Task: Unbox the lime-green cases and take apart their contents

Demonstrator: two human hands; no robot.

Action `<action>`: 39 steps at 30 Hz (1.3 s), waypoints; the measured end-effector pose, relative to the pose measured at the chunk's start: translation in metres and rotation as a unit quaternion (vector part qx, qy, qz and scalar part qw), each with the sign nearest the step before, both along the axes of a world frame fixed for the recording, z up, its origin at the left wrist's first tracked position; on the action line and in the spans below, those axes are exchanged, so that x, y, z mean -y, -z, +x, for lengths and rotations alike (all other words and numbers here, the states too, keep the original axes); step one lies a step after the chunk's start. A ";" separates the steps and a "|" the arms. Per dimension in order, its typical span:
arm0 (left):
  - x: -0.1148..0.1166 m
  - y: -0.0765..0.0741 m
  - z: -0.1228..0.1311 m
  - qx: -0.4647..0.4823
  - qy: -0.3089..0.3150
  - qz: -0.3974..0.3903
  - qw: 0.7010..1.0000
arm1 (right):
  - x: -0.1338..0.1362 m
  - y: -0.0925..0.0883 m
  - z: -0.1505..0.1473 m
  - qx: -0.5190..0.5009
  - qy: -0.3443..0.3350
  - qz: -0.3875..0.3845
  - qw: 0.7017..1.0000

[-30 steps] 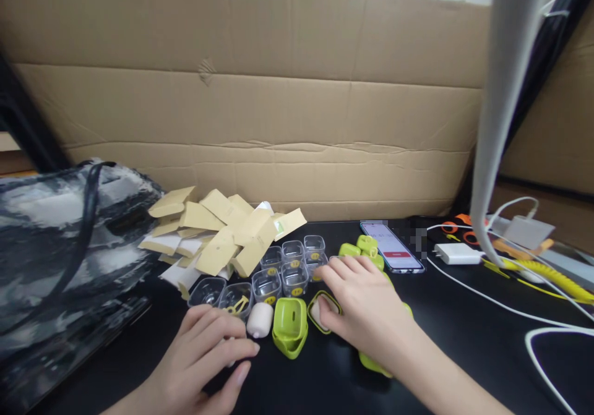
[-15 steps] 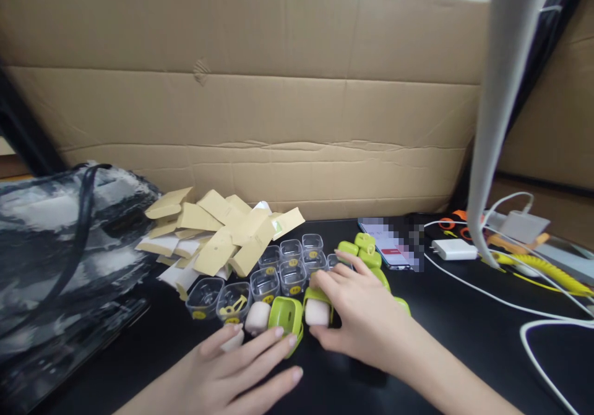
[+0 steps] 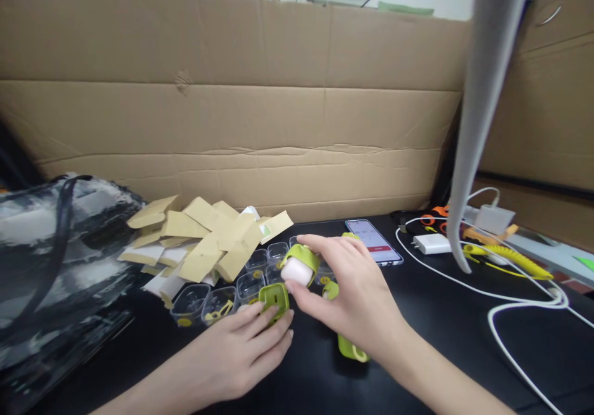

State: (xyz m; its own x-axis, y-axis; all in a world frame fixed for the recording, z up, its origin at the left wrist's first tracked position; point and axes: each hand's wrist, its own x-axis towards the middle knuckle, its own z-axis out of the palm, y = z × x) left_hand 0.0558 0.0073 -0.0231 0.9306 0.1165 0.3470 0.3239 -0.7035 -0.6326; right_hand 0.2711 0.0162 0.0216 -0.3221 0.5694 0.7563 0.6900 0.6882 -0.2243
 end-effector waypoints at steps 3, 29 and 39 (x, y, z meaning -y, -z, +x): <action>-0.001 -0.001 0.001 0.022 0.004 -0.019 1.000 | 0.002 0.000 0.001 -0.031 -0.038 -0.049 0.998; 0.038 0.004 0.010 0.477 0.094 -0.868 0.102 | 0.015 0.021 -0.017 0.071 -0.216 -0.108 0.968; 0.039 0.025 0.009 0.498 0.001 -0.839 0.221 | 0.020 0.023 -0.019 0.118 -0.220 -0.211 0.945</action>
State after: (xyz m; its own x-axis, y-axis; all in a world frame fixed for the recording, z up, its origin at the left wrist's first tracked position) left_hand 0.0649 -0.0320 -0.0485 0.4911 0.8580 -0.1503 -0.2858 0.3217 0.9027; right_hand 0.2519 -0.0034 -0.0013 -0.7290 0.5768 0.3685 0.4239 0.8032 -0.4186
